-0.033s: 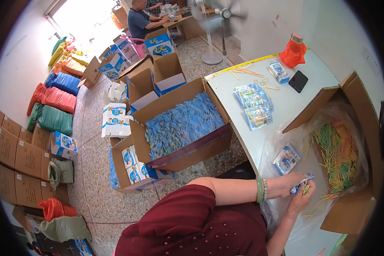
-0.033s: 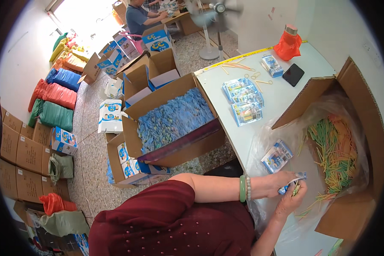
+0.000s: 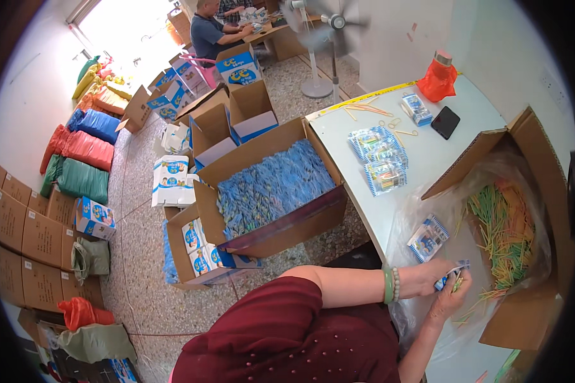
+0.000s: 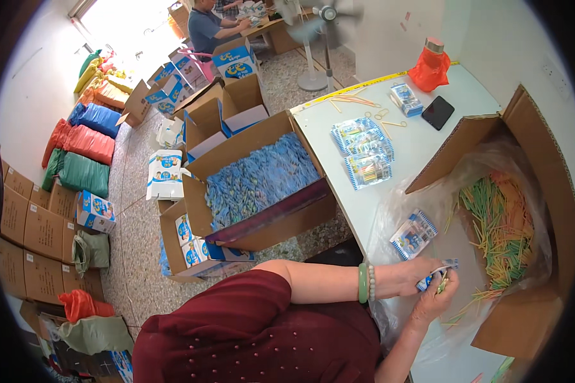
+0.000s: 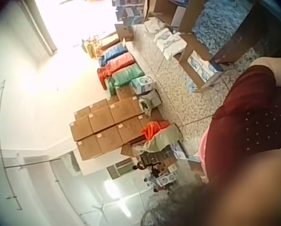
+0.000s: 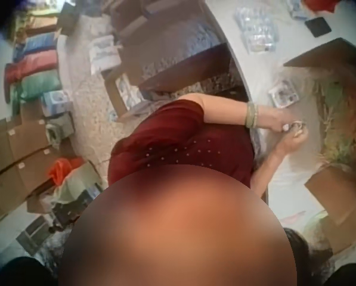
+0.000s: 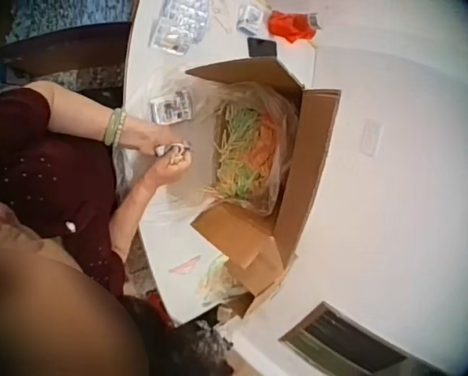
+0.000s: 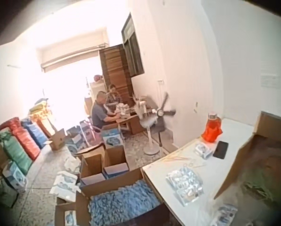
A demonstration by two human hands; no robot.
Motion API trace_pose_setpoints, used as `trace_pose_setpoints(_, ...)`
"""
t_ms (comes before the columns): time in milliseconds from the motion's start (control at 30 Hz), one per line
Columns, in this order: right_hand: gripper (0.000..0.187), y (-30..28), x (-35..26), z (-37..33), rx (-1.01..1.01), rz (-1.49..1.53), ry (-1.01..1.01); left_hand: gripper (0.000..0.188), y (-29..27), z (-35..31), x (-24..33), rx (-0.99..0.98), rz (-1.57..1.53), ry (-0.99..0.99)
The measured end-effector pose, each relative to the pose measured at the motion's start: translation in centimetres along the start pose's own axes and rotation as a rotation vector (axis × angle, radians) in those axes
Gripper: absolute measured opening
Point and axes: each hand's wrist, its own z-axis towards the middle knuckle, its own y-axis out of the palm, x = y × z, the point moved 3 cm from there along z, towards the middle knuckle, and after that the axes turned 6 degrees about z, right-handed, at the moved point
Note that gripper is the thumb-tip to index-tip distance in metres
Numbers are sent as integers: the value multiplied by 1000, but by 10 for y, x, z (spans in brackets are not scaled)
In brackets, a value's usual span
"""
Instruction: Assembling or packaging small notepads by inserting plastic components.
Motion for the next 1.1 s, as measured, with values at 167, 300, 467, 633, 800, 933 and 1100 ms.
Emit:
trace_pose_setpoints(167, 24, -18, 65, 10, 34, 180, 67, 15, 14, -4, -6, 94, 51, 21)
trace_pose_setpoints(300, 21, -37, 73, 9, 138, 66, 312, 19, 18, 6, -14, 40, 118, 94)
trace_pose_setpoints(467, 17, -35, 87, 32, 62, 370, 426, 17, 9, -10, 44, 30, 526, 288)
trace_pose_setpoints(633, 18, -28, 23, 32, -141, 698, 655, 21, 15, -25, 59, -55, 663, 210)
trace_pose_setpoints(800, 17, -23, 13, 22, -304, 1137, 900, 29, 36, -35, 64, -233, 1064, 439)
trace_pose_setpoints(933, 20, -12, 1, 17, -495, 1329, 837, 32, 39, -45, 66, -306, 1091, 436)
trace_pose_setpoints(1100, 17, -4, 7, 17, -423, 1366, 788, 37, 30, -46, 62, -221, 937, 423)
